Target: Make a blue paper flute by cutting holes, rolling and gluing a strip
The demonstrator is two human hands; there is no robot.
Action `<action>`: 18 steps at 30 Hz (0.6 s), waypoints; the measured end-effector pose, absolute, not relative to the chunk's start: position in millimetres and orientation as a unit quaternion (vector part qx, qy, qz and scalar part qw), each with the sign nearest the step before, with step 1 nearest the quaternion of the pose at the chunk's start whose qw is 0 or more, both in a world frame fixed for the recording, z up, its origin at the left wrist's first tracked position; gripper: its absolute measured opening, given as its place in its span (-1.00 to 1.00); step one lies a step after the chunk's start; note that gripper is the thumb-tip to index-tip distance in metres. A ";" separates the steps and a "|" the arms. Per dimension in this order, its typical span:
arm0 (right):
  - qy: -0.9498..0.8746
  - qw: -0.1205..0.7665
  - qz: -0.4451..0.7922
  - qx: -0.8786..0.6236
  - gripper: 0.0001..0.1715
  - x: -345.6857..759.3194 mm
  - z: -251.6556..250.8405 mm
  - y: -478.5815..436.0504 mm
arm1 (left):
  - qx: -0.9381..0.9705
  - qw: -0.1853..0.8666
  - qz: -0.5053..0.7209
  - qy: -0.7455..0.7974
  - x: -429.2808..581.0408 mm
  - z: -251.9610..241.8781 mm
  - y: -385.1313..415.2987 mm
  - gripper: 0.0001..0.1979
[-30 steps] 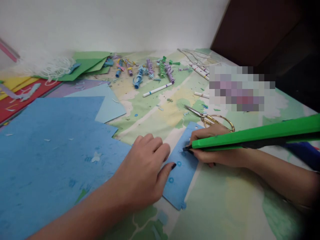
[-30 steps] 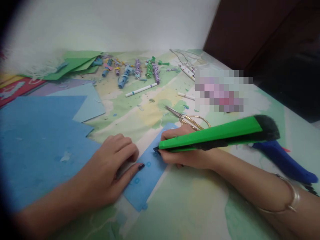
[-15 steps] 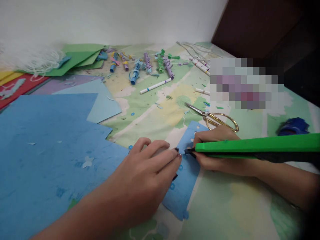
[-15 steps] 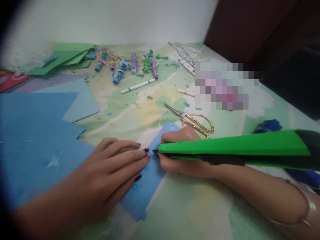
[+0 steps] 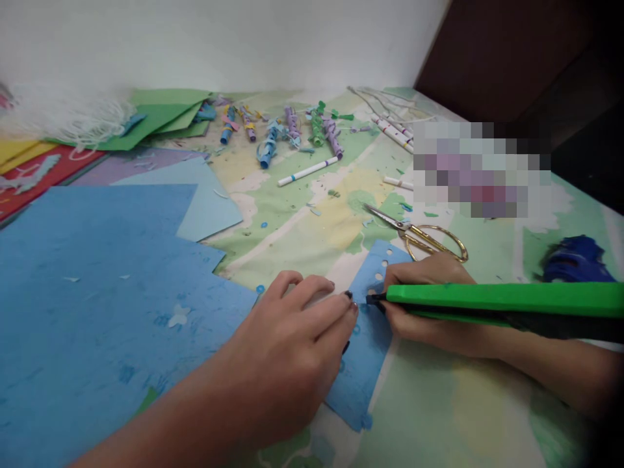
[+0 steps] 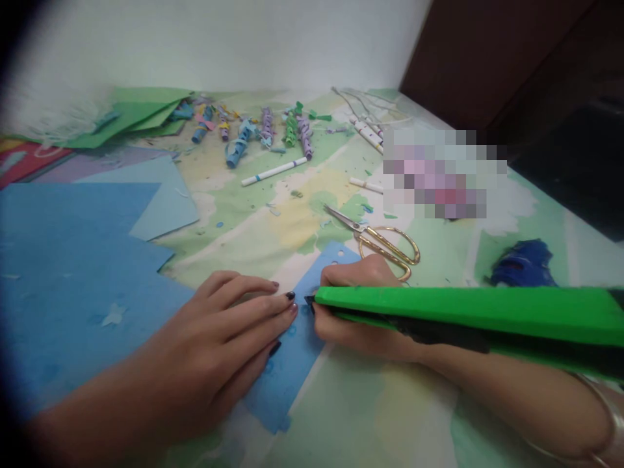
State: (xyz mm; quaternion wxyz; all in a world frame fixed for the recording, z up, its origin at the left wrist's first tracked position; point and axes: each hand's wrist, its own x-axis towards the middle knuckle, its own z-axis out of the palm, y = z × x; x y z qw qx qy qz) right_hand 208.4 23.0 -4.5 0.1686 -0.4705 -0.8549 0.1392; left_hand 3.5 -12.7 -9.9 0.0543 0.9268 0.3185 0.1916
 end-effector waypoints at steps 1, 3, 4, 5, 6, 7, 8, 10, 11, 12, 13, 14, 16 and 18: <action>-0.852 0.172 0.142 -0.474 -0.85 207.9 -4.5 21.8 | 0.925 0.065 0.192 0.322 3.4 -9.0 -12.9 -0.72; -0.847 0.180 0.153 -0.476 -0.84 207.3 -4.0 20.4 | 0.920 0.100 0.190 0.328 0.4 -5.4 -12.5 -0.69; -0.846 0.182 0.159 -0.476 -0.84 207.4 -3.6 20.3 | 0.919 0.124 0.186 0.326 -2.6 -2.6 -11.6 -0.66; -0.847 0.179 0.165 -0.473 -0.83 208.0 -3.2 20.9 | 0.918 0.152 0.179 0.321 -6.7 0.7 -10.2 -0.61; -0.849 0.174 0.170 -0.469 -0.83 209.1 -2.8 22.2 | 0.917 0.179 0.171 0.312 -11.4 4.3 -8.4 -0.54; -0.853 0.165 0.173 -0.464 -0.83 210.5 -2.5 24.1 | 0.918 0.204 0.158 0.302 -16.5 7.7 -6.3 -0.47; -0.857 0.154 0.175 -0.459 -0.83 212.1 -2.1 26.3 | 0.918 0.226 0.144 0.292 -21.4 10.8 -4.1 -0.42; -0.864 0.128 0.188 -0.448 -0.83 215.1 -0.8 31.2 | 0.919 0.255 0.120 0.277 -29.0 15.0 -0.2 -0.39; -0.866 0.119 0.197 -0.445 -0.83 216.1 0.4 33.3 | 0.918 0.262 0.116 0.273 -31.1 15.9 1.3 -0.39; -0.866 0.114 0.207 -0.441 -0.83 216.6 2.3 34.8 | 0.918 0.266 0.118 0.269 -32.0 16.3 2.3 -0.41; -0.865 0.112 0.221 -0.437 -0.83 216.5 4.8 35.7 | 0.918 0.265 0.122 0.267 -31.9 16.2 2.7 -0.43; -0.862 0.114 0.239 -0.433 -0.83 216.0 7.9 35.9 | 0.919 0.261 0.129 0.265 -30.9 15.9 2.7 -0.45; -0.842 0.126 0.290 -0.438 -0.84 214.3 15.0 34.4 | 0.923 0.244 0.138 0.263 -27.3 15.2 1.3 -0.47; -0.812 0.148 0.337 -0.453 -0.84 213.2 21.1 31.8 | 0.930 0.215 0.140 0.263 -22.4 14.9 -2.2 -0.50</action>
